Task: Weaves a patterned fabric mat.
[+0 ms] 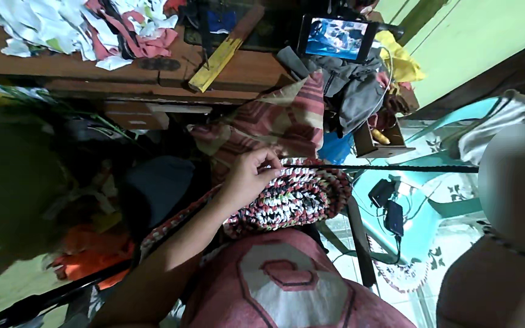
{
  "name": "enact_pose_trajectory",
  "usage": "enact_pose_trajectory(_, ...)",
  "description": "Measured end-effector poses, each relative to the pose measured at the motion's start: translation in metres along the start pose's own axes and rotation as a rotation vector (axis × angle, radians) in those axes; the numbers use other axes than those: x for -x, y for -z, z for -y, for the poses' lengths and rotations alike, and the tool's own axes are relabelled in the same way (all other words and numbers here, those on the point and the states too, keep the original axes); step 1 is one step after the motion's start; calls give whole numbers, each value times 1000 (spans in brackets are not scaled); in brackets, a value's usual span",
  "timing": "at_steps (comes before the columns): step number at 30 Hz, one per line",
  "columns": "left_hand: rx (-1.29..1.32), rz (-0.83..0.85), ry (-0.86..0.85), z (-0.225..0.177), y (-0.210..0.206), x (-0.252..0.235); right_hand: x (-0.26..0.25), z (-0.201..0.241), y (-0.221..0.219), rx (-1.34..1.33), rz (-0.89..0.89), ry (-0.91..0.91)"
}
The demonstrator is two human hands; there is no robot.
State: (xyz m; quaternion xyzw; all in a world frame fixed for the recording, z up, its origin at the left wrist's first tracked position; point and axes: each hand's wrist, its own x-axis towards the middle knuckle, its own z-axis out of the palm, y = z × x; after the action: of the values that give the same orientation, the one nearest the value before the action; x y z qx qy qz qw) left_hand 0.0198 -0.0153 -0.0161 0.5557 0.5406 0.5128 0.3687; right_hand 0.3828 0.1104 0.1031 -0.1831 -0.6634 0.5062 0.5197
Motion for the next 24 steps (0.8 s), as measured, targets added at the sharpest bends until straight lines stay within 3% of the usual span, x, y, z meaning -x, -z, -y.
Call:
enact_pose_trajectory(8, 9, -5, 8, -1, -1, 0, -6, 0, -18, -80, -18, -35)
enact_pose_trajectory(11, -11, -10, 79, -6, 0, 1, -2, -7, -23, 107, 11, -28)
enact_pose_trajectory(14, -25, -10, 147, -14, -1, 2, 5, -12, -61, 427, 263, -38)
enact_pose_trajectory(17, -61, -9, 145, -14, -2, 3, 20, -46, -108, 657, 466, 10)
enact_pose_trajectory(24, -96, -46, 146, -20, -4, 10, 25, -88, -145, 846, 454, 110)
